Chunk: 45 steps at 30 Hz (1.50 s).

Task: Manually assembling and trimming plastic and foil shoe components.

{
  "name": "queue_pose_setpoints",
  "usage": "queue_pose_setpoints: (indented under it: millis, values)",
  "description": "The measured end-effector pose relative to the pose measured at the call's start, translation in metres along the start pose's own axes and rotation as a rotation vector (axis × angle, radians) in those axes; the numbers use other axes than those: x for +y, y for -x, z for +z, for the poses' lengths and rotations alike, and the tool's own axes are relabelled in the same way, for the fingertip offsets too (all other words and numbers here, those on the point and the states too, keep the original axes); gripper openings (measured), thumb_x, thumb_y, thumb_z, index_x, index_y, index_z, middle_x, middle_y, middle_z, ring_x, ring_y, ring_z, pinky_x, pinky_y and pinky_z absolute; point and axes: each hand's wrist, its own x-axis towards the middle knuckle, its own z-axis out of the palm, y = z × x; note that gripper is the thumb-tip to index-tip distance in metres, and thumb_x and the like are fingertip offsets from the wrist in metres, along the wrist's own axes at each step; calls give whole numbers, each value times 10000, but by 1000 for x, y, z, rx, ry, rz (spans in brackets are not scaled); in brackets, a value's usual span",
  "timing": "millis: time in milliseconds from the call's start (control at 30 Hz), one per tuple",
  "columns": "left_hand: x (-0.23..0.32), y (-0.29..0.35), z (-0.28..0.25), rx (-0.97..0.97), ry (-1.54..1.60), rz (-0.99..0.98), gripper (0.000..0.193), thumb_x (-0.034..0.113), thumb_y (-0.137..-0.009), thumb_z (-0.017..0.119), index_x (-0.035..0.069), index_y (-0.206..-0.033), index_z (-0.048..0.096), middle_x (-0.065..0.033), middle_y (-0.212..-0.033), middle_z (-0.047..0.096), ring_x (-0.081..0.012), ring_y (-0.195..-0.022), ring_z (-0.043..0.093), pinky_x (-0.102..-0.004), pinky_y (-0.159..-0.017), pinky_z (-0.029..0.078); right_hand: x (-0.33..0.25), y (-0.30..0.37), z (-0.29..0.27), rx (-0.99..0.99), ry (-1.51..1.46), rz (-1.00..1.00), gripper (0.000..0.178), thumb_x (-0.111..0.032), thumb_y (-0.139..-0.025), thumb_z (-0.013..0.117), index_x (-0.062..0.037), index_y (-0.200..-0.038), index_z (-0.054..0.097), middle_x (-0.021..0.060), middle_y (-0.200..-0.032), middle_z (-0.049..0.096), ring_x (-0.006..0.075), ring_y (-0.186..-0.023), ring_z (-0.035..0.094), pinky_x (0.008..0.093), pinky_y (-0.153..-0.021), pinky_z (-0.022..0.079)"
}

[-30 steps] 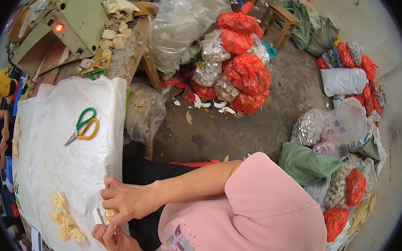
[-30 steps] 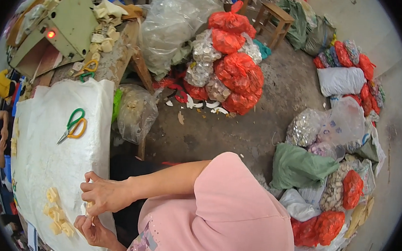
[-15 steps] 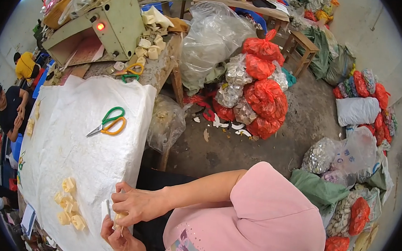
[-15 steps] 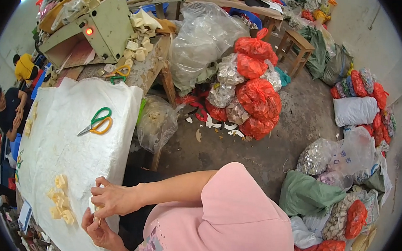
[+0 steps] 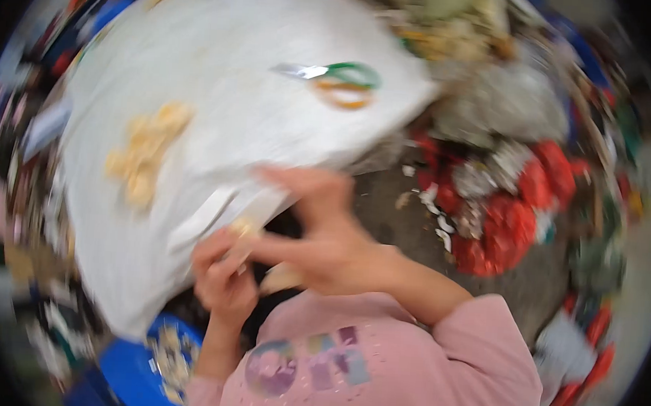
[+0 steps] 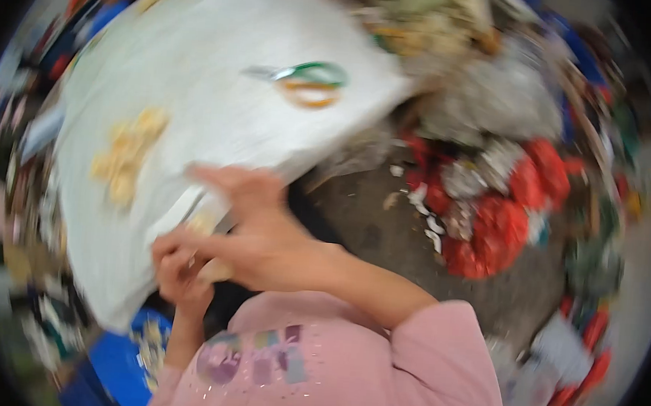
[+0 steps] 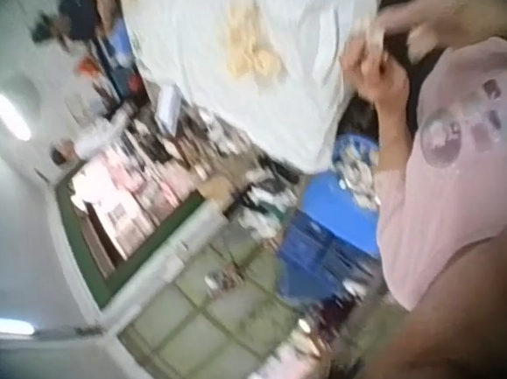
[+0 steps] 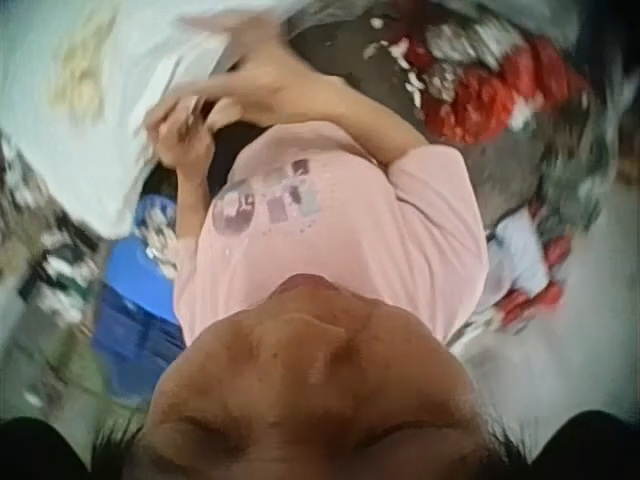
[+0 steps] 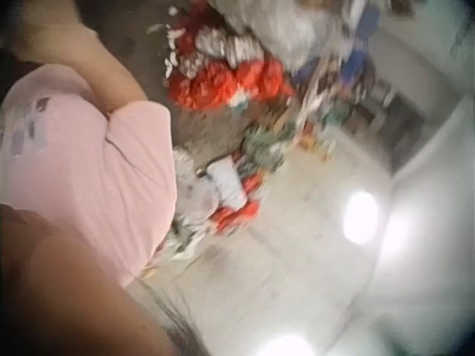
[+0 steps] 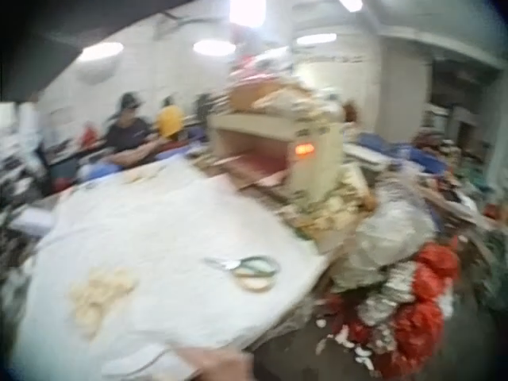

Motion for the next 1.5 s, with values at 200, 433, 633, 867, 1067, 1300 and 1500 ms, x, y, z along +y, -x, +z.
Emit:
queue_pose_setpoints:
  millis: [200,433,633,867,1067,1300,1500]
  values:
    - [1,-6,-7,41,70,49,370,-137,-742,614,96,-985,462,-130,-1032,443,-346,-940,584,-436,-806,505,32,47,54,80,-745,484,366,-230,-834,671,-47,-1118,529,138,-1088,552,241,-995,546,360,-862,447]
    - [-9,17,1,53,218,52,357,-123,-650,659,49,-935,530,-139,-1011,512,-352,-921,594,-436,-749,528,26,36,72,134,-1189,757,249,-205,-977,467,14,-1094,487,169,-1074,591,252,-1034,593,395,-893,500]
    - [-7,15,-4,-77,45,90,201,-73,-657,647,14,-807,547,-160,-1018,533,-342,-871,593,-434,-709,520,22,35,67,143,-1175,839,248,-190,-979,465,39,-1052,526,152,-1050,620,225,-1016,605,362,-878,520]
    - [3,9,3,-146,-73,-39,180,-78,-649,621,25,-757,520,-144,-908,517,-308,-735,550,-398,-583,457,25,36,68,50,-1109,783,239,-157,-975,470,16,-1110,564,127,-1089,643,149,-972,613,279,-826,502]
    - [6,4,6,-169,-153,-20,171,-70,-640,609,24,-747,514,-140,-870,498,-262,-676,515,-355,-517,401,25,36,69,-39,-817,685,241,-172,-955,484,1,-1098,573,115,-1060,666,162,-857,660,263,-738,506]
    - [-1,2,4,-127,-89,-151,228,-129,-625,604,-1,-793,518,-154,-856,514,-273,-695,543,-349,-549,445,36,17,62,-202,-492,425,227,-147,-921,488,-7,-1073,582,151,-973,647,312,-834,648,340,-717,511]
    - [-6,7,6,-39,391,-189,305,-226,-629,565,12,-805,492,-160,-962,569,-333,-913,630,-431,-801,523,80,9,53,-561,-1216,759,539,-60,-790,703,19,-1262,454,164,-1075,606,203,-985,602,326,-889,498]
